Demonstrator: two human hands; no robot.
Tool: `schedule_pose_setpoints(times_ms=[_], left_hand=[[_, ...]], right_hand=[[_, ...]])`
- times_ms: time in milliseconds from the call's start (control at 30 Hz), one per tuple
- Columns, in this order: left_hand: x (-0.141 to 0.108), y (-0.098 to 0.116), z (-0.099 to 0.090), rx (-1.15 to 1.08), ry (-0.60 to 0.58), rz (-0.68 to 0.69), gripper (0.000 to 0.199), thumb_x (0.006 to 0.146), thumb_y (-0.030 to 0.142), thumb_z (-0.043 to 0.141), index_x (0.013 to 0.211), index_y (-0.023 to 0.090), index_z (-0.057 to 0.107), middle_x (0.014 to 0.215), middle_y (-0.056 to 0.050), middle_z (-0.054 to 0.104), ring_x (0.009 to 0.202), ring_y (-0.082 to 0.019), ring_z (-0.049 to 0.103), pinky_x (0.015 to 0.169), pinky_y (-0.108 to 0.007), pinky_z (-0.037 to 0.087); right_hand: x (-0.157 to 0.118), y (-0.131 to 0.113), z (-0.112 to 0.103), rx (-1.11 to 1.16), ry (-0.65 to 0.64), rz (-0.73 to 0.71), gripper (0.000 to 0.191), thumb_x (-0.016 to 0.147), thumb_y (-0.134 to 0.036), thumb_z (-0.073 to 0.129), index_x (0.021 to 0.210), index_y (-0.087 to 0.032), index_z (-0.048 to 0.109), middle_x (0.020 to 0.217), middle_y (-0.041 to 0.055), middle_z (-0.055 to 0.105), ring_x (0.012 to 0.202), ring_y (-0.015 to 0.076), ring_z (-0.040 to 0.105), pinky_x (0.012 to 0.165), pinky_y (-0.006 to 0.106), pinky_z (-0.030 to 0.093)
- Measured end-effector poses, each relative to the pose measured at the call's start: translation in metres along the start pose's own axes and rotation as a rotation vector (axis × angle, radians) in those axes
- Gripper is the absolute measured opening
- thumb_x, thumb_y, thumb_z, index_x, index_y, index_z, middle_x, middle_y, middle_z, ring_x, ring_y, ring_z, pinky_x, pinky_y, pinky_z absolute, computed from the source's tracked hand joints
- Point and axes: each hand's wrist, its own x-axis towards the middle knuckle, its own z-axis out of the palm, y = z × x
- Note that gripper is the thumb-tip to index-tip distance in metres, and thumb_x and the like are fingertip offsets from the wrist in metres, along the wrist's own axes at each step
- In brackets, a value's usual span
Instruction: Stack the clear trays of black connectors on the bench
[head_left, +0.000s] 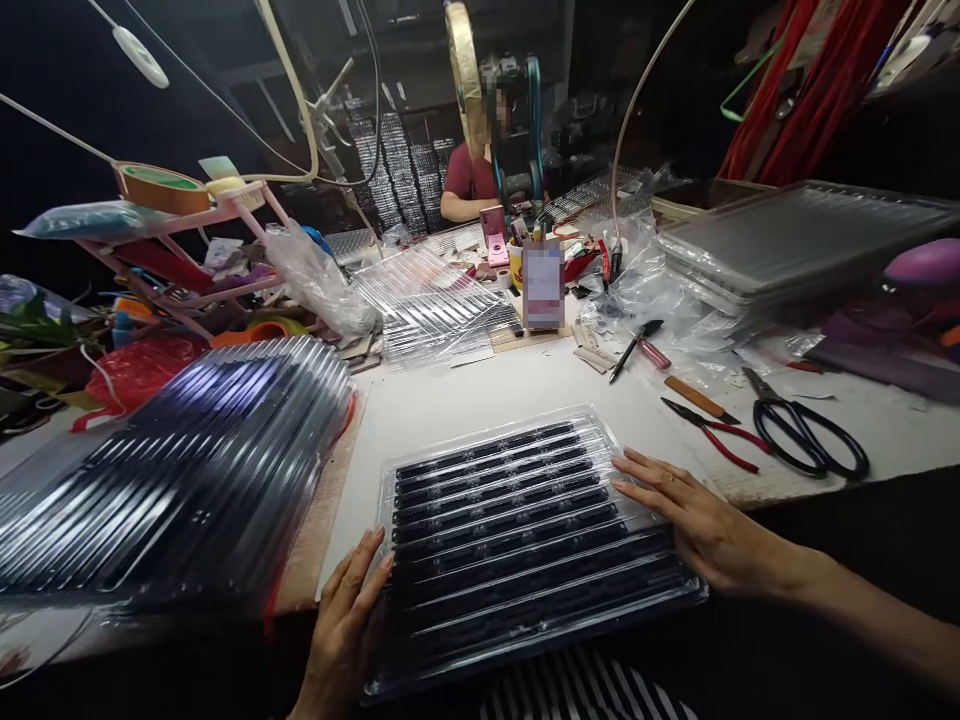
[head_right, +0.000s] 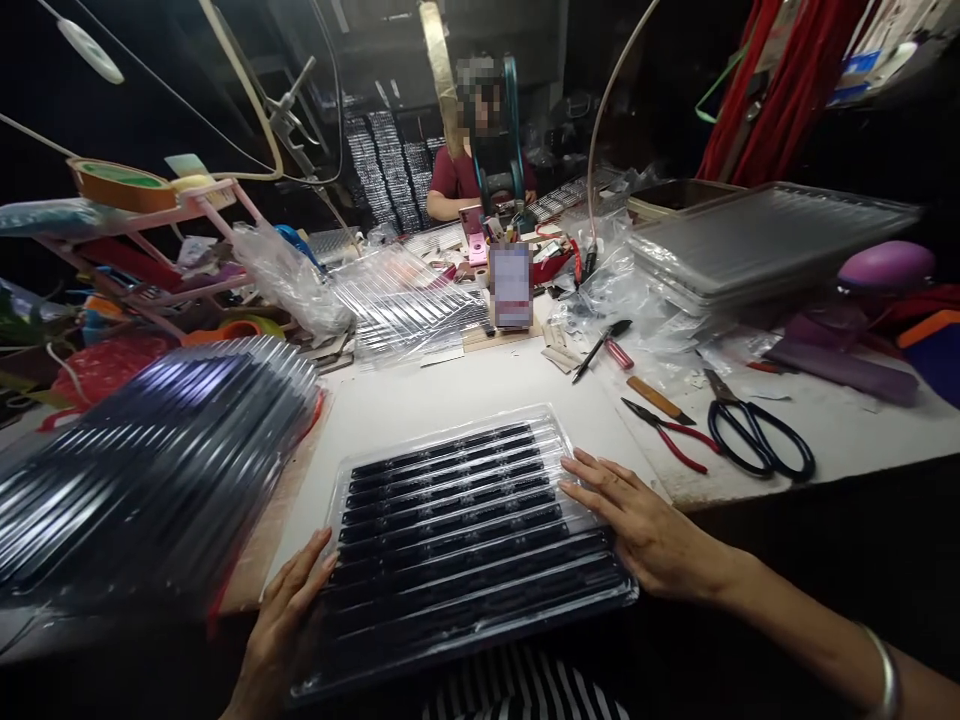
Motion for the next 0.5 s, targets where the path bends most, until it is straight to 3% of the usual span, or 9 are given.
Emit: schedule_pose_setpoints(times_ms=[167, 300, 400, 500], left_hand=[[-0.001, -0.001, 0.005, 0.004, 0.038, 0.012, 0.061, 0.085, 0.002, 0.048, 0.138, 0.032, 0.04, 0.139, -0.006, 0.048, 0.127, -0.025, 0.045, 0.101, -0.042, 0.041], [0.003, 0.007, -0.002, -0.085, 0.06, -0.105, 0.048, 0.089, 0.013, 0.046, 0.131, 0.036, 0.048, 0.135, -0.002, 0.053, 0.125, -0.023, 0.047, 0.1, -0.042, 0.042], [0.024, 0.008, -0.014, -0.192, 0.092, -0.203, 0.032, 0.091, 0.027, 0.042, 0.119, 0.034, 0.057, 0.121, -0.001, 0.062, 0.121, -0.023, 0.052, 0.098, -0.045, 0.045], [0.069, -0.003, -0.023, -0.232, 0.148, -0.253, 0.028, 0.091, 0.037, 0.041, 0.109, 0.026, 0.058, 0.109, -0.005, 0.065, 0.114, -0.025, 0.056, 0.096, -0.046, 0.047]], right_hand=[[0.0, 0.009, 0.004, -0.097, -0.027, -0.083, 0.069, 0.084, -0.012, 0.049, 0.147, -0.012, 0.021, 0.152, 0.014, 0.019, 0.139, 0.0303, 0.012, 0.11, 0.051, 0.027], [0.004, 0.018, 0.001, -0.151, 0.058, -0.205, 0.058, 0.093, -0.018, 0.047, 0.146, -0.012, 0.022, 0.146, 0.0173, 0.032, 0.138, 0.0296, 0.018, 0.108, 0.05, 0.032], [0.017, 0.025, -0.015, -0.07, 0.096, -0.275, 0.046, 0.097, -0.02, 0.04, 0.142, -0.013, 0.032, 0.14, 0.0172, 0.042, 0.134, 0.0266, 0.03, 0.106, 0.046, 0.035], [0.049, 0.036, -0.038, 0.136, 0.218, -0.118, 0.04, 0.096, -0.044, 0.039, 0.121, -0.016, 0.054, 0.12, 0.0149, 0.06, 0.114, 0.0265, 0.055, 0.095, 0.041, 0.046]])
